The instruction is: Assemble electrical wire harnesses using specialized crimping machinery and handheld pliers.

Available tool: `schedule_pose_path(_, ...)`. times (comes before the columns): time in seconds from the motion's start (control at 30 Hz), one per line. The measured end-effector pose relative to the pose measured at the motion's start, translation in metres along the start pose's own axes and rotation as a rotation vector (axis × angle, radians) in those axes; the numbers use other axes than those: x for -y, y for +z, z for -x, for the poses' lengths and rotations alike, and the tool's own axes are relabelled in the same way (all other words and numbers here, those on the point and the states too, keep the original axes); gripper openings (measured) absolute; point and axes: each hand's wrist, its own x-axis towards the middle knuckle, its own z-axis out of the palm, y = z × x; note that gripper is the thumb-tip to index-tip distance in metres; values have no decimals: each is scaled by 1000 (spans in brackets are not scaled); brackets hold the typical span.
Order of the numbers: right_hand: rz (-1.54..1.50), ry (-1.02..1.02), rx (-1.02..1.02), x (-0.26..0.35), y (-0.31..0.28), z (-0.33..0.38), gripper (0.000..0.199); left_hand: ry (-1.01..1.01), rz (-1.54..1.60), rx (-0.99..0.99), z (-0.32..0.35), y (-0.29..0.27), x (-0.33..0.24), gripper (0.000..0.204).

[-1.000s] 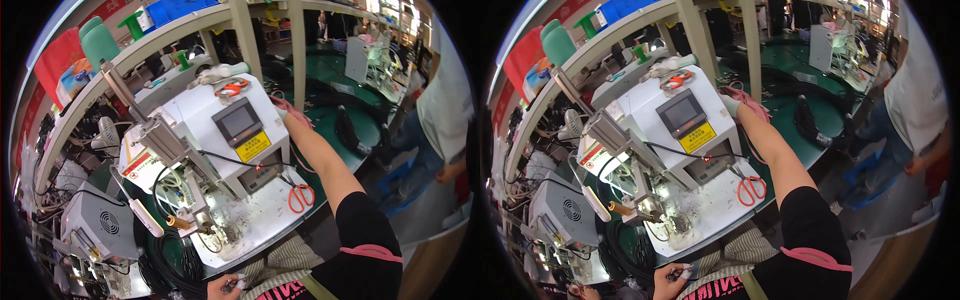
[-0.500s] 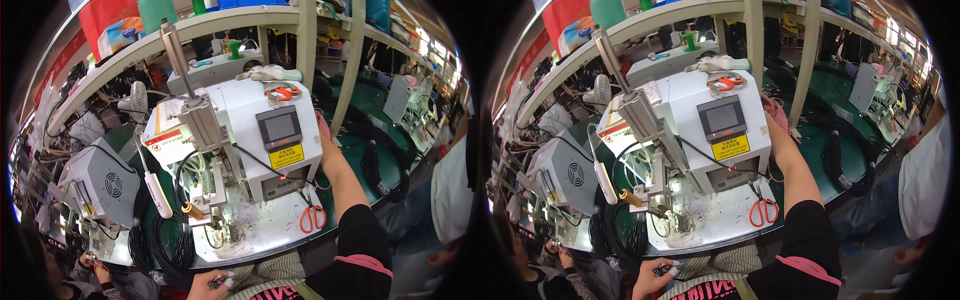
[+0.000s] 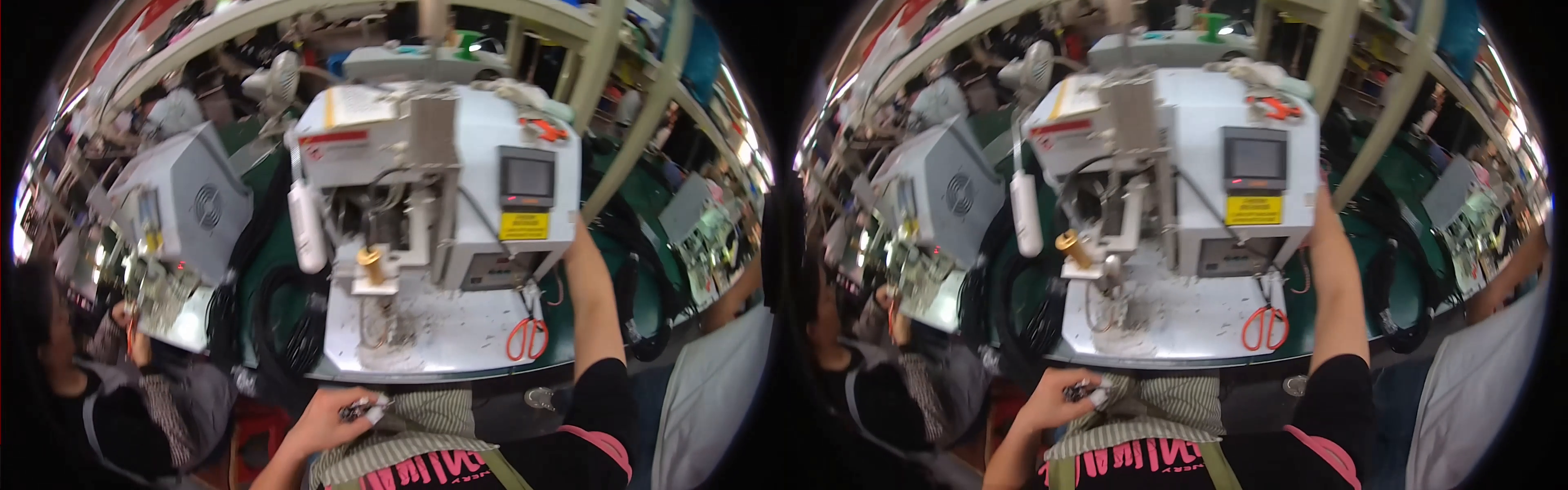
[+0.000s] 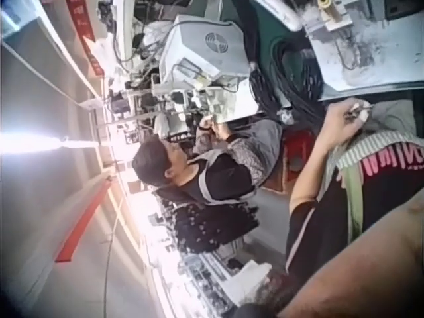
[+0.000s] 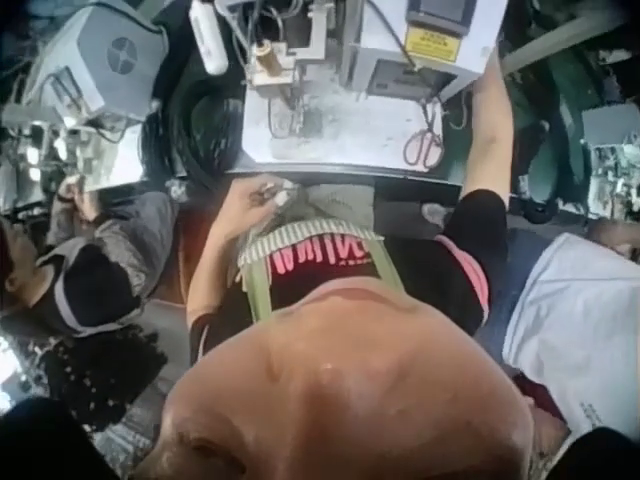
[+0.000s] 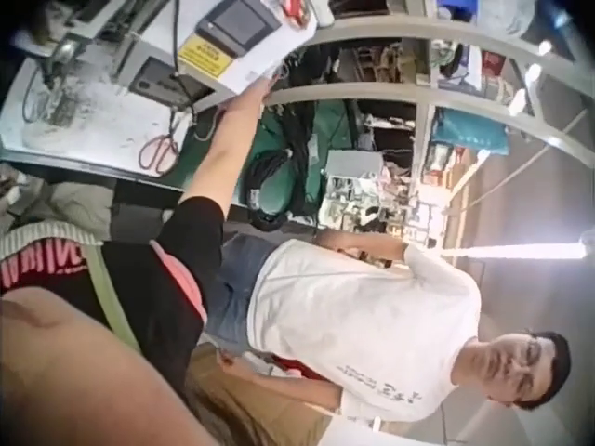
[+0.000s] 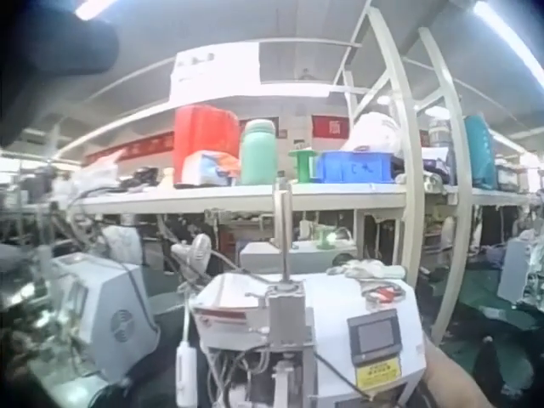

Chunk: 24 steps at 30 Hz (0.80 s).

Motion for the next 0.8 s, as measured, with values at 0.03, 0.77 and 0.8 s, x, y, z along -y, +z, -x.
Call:
schedule_pose_path(0.03,2,13,3,-14,16,6,40,29,-18,31,-6,-5,-5,25)
schedule_pose_path(0.77,1167,-1118,264,17,389,397,42,386,1409,496,-40,-164,5,19)
schedule_pose_path(0.8,972,-1121,268,22,398,393,41,447,1440,558,-42,-171,-3,21)
